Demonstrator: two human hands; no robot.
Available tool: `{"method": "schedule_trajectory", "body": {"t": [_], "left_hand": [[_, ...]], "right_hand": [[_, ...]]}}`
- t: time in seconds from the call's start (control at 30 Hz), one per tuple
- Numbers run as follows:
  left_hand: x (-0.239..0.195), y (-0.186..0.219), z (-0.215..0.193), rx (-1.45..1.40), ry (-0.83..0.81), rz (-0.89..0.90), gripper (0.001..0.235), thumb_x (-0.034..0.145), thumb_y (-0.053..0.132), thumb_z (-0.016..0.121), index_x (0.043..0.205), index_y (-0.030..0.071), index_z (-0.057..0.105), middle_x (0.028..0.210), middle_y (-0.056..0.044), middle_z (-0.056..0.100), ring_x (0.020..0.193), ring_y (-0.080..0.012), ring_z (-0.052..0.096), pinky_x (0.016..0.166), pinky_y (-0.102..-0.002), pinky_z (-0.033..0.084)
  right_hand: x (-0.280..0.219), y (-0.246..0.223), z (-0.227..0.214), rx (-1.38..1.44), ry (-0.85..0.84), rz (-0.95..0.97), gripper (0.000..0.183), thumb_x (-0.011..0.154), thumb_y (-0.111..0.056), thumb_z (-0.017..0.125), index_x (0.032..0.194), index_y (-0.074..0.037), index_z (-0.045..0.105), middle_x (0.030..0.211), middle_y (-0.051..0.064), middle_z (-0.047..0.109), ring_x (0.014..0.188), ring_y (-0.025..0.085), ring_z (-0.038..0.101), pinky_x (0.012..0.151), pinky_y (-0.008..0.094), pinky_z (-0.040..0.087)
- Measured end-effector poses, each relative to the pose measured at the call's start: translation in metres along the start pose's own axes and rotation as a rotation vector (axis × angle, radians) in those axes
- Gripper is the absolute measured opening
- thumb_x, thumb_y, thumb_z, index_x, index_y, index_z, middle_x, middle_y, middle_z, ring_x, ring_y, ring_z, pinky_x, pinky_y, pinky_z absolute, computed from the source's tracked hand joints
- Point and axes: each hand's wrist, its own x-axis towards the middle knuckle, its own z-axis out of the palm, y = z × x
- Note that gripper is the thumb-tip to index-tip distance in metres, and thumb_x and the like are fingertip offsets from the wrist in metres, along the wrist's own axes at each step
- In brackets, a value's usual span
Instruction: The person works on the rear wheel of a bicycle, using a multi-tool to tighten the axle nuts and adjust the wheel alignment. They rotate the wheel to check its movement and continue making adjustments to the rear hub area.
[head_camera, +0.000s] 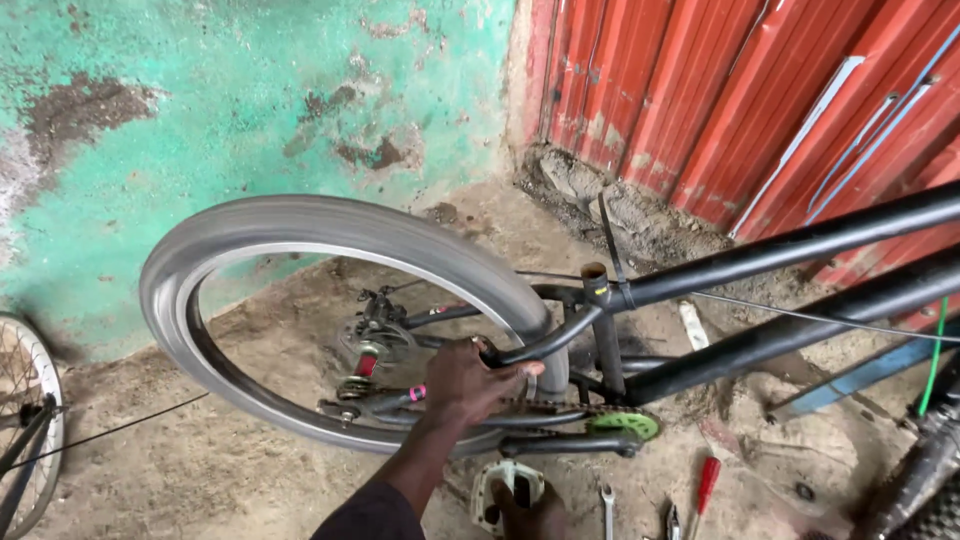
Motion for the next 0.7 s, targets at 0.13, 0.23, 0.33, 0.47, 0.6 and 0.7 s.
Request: {"method": "schedule_trajectory", "body": {"t": [0.13, 0.23, 0.33, 0.47, 0.6, 0.7], "left_hand": [[-0.001, -0.006, 0.006, -0.060, 0.018, -0.024, 0.045, 0.075, 0.062, 0.086, 0.080, 0.018, 0.077, 0.068, 0.000, 0.070, 0.049, -0.0145, 0.059, 0.054, -0.032, 0.051], [-0.017, 0.004, -0.004, -0.420, -0.044, -0.160, 0.019, 0.075, 0.032, 0.092, 0.087, 0.020, 0.084, 0.072, 0.004, 0.073, 0.051, -0.0079, 0.055, 0.050, -0.026, 0.045], [-0.022, 0.018, -0.020, -0.298, -0.227, -0.179, 0.046, 0.078, 0.060, 0.085, 0.090, 0.015, 0.079, 0.065, 0.001, 0.068, 0.043, -0.0111, 0.056, 0.043, -0.028, 0.047], [-0.030, -0.008, -0.008, -0.361, -0.216, 0.096, 0.031, 0.089, 0.042, 0.076, 0.101, 0.013, 0.073, 0.081, -0.002, 0.072, 0.062, -0.0178, 0.061, 0.059, -0.036, 0.050], [-0.012, -0.039, 0.023, -1.653, -0.203, -0.266, 0.016, 0.104, -0.002, 0.050, 0.091, -0.003, 0.061, 0.083, -0.007, 0.054, 0.062, -0.0095, 0.038, 0.054, -0.024, 0.031], [-0.039, -0.029, -0.021, -0.537, 0.071, 0.084, 0.021, 0.095, -0.003, 0.057, 0.104, 0.009, 0.071, 0.090, -0.002, 0.076, 0.065, -0.0098, 0.058, 0.059, -0.030, 0.047]], "right_hand": [[0.043, 0.054, 0.034, 0.419, -0.154, 0.105, 0.056, 0.076, -0.015, 0.094, 0.124, -0.006, 0.068, 0.104, 0.017, 0.083, 0.088, 0.029, 0.081, 0.076, 0.040, 0.069], [0.054, 0.085, 0.037, 0.024, -0.044, -0.042, 0.062, 0.069, -0.053, 0.087, 0.117, -0.018, 0.074, 0.091, 0.006, 0.085, 0.078, 0.023, 0.083, 0.076, 0.034, 0.065], [0.075, 0.098, 0.041, 0.058, -0.063, -0.052, 0.061, 0.069, -0.047, 0.088, 0.120, -0.016, 0.074, 0.093, 0.007, 0.085, 0.080, 0.023, 0.082, 0.078, 0.034, 0.064], [0.085, 0.127, 0.035, 0.097, -0.103, -0.044, 0.060, 0.071, -0.034, 0.089, 0.124, -0.011, 0.074, 0.097, 0.009, 0.085, 0.083, 0.023, 0.082, 0.081, 0.035, 0.064], [0.042, 0.073, 0.015, 0.072, -0.084, 0.109, 0.059, 0.077, -0.034, 0.088, 0.122, -0.001, 0.070, 0.100, 0.015, 0.080, 0.090, 0.030, 0.077, 0.085, 0.040, 0.060], [0.050, 0.089, 0.028, 0.233, -0.142, 0.073, 0.066, 0.075, -0.033, 0.092, 0.129, -0.002, 0.070, 0.116, 0.017, 0.081, 0.106, 0.031, 0.079, 0.093, 0.043, 0.060]]}}
